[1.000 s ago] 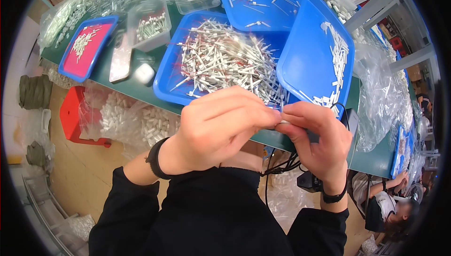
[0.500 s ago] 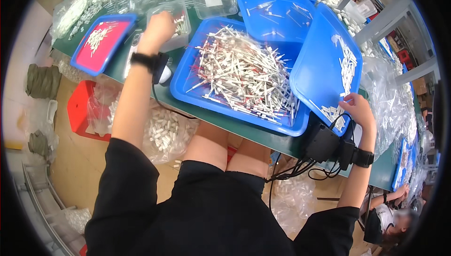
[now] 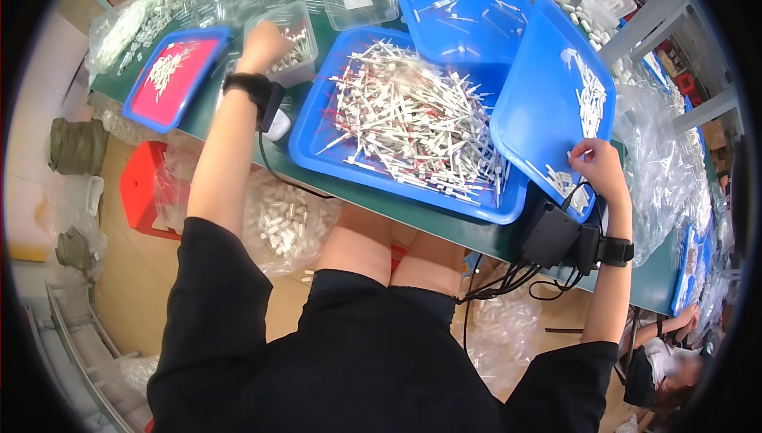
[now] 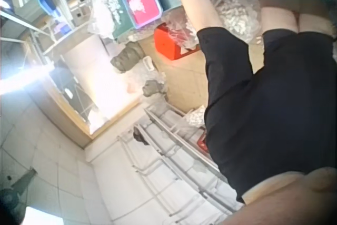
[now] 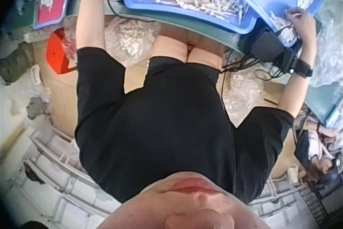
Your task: The person repeatedly picks up small white cylindrical components and thin sticks from blue trays on a table. They insert the sticks into the components by hand and place the assembled units into a separate container. The process is repetitive and performed one item at a time.
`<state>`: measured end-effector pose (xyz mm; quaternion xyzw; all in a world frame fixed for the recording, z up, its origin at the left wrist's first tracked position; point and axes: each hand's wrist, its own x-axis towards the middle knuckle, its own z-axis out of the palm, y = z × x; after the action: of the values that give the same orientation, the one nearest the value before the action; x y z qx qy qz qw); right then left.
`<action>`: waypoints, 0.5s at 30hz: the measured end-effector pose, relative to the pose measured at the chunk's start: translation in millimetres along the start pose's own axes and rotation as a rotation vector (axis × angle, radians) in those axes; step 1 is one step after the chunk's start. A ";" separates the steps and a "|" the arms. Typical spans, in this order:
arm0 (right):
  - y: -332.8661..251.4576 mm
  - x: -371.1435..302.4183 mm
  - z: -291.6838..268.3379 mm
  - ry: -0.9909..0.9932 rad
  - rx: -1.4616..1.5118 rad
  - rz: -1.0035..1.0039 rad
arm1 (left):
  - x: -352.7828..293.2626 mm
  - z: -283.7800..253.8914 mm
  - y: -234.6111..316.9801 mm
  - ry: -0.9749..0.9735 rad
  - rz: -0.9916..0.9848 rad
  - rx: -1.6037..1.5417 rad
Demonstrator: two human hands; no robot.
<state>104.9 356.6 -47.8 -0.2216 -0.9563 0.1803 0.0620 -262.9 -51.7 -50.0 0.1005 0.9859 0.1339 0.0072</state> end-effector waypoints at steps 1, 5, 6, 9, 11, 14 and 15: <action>-1.1 -0.7 -0.9 0.049 -0.012 -0.020 | -3.0 -6.6 -1.5 0.044 0.031 -0.006; 14.8 -3.0 -18.8 0.199 0.306 -0.062 | -28.2 -33.3 10.5 0.175 0.194 -0.348; 2.1 -9.1 -36.0 0.092 0.328 0.040 | -48.6 -40.9 19.0 0.140 0.296 -0.637; -40.8 -31.0 -65.1 0.046 0.593 -0.020 | -125.1 -56.6 56.3 -0.016 0.542 -1.163; -75.1 -47.1 -70.1 0.013 0.646 -0.143 | -170.4 -56.2 74.8 -0.132 0.632 -1.298; -132.9 -79.6 -60.2 0.047 0.646 -0.213 | -220.2 -42.1 109.2 -0.337 0.611 -1.550; -152.1 -84.2 -58.6 -0.002 0.607 -0.298 | -231.7 -38.8 117.4 -0.361 0.586 -1.548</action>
<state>130.8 210.4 59.9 -0.0505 -0.8809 0.4461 0.1501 -14.5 2.6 15.6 0.3387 0.5340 0.7495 0.1961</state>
